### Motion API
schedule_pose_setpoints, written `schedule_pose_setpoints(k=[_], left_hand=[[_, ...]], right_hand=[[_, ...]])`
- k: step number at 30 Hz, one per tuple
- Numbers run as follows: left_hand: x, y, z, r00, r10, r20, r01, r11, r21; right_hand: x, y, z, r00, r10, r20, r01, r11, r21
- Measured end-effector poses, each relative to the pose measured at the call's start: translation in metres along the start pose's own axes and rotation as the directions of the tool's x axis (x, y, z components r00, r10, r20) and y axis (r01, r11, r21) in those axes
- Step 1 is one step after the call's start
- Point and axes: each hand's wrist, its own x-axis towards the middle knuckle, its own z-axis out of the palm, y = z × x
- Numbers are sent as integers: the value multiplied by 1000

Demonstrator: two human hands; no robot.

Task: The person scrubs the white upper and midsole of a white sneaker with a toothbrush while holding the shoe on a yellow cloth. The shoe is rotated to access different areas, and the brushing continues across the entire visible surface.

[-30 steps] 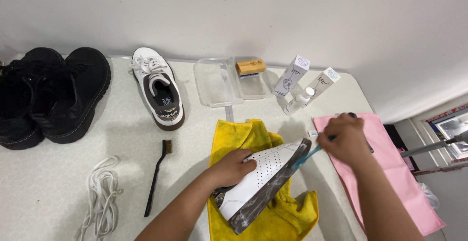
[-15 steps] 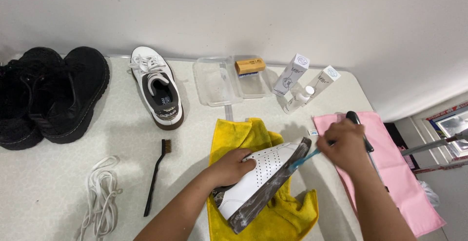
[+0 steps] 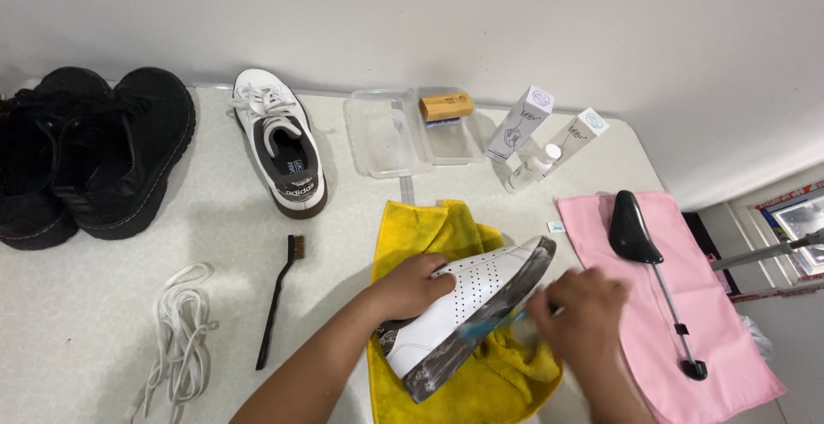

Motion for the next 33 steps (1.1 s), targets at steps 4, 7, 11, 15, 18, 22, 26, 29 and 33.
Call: schedule_pose_setpoints(k=[4, 7, 11, 15, 18, 22, 26, 29, 33], left_hand=[[1, 5, -1, 996, -83, 30, 80, 994, 76], [4, 2, -1, 997, -69, 31, 68, 996, 50], [-1, 7, -1, 996, -83, 28, 81, 996, 43], [1, 4, -1, 996, -87, 36, 87, 996, 13], [2, 3, 0, 996, -83, 38, 82, 996, 20], [2, 1, 0, 997, -69, 32, 68, 998, 19], [-2, 7, 0, 995, -91, 46, 93, 995, -30], [-1, 8, -2, 995, -91, 47, 92, 996, -13], [-2, 8, -2, 994, -103, 45, 103, 995, 6]], right_hand=[[-36, -21, -1, 997, 78, 20, -79, 995, 57], [-20, 8, -21, 839, 451, 304, -437, 892, -117], [-37, 54, -32, 881, 441, 172, -433, 898, -82], [-25, 71, -44, 852, 443, 278, -464, 886, 13], [-20, 86, -36, 857, 385, 343, -429, 901, 60], [-9, 89, -38, 892, 277, 358, -336, 935, 115], [2, 67, -51, 786, 361, 502, -330, 932, -152], [-4, 67, -52, 795, 293, 530, -382, 922, 63], [-15, 74, -41, 850, 254, 461, -360, 919, 158]])
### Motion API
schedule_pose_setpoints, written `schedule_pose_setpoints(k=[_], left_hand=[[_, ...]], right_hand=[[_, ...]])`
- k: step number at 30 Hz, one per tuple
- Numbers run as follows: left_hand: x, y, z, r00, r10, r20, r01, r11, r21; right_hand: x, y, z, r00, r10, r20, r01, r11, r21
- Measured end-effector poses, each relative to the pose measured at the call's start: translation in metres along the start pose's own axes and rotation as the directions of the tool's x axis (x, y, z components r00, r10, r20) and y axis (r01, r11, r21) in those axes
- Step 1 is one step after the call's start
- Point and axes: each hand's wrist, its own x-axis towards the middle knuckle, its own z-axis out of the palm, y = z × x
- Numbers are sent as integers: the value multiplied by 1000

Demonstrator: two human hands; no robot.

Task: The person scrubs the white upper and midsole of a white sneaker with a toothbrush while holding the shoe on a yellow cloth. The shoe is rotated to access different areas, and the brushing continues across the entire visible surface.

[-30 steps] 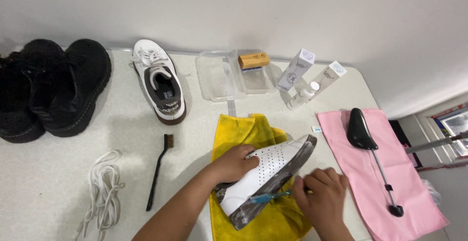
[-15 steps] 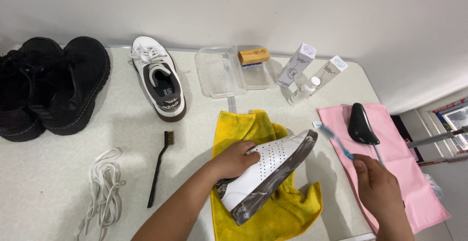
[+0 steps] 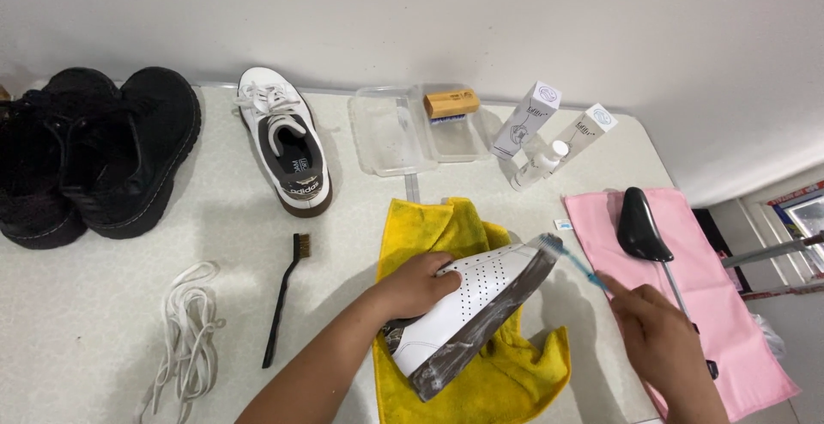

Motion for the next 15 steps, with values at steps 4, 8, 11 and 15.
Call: schedule_pose_setpoints(k=[4, 8, 11, 15], left_hand=[[-4, 6, -1, 1000, -15, 1, 15, 1000, -24], [4, -6, 1, 999, 23, -23, -23, 1000, -15], [1, -3, 1, 1000, 25, -7, -25, 1000, -17], [3, -2, -1, 1000, 11, -16, -10, 1000, 15]], right_hand=[[13, 15, 15, 991, 79, -106, -93, 986, -140], [-6, 0, 1, 992, 99, -80, -111, 981, -156], [-27, -2, 1, 998, 64, -5, -62, 945, -320], [-16, 0, 3, 997, -4, -76, -17, 961, -275]])
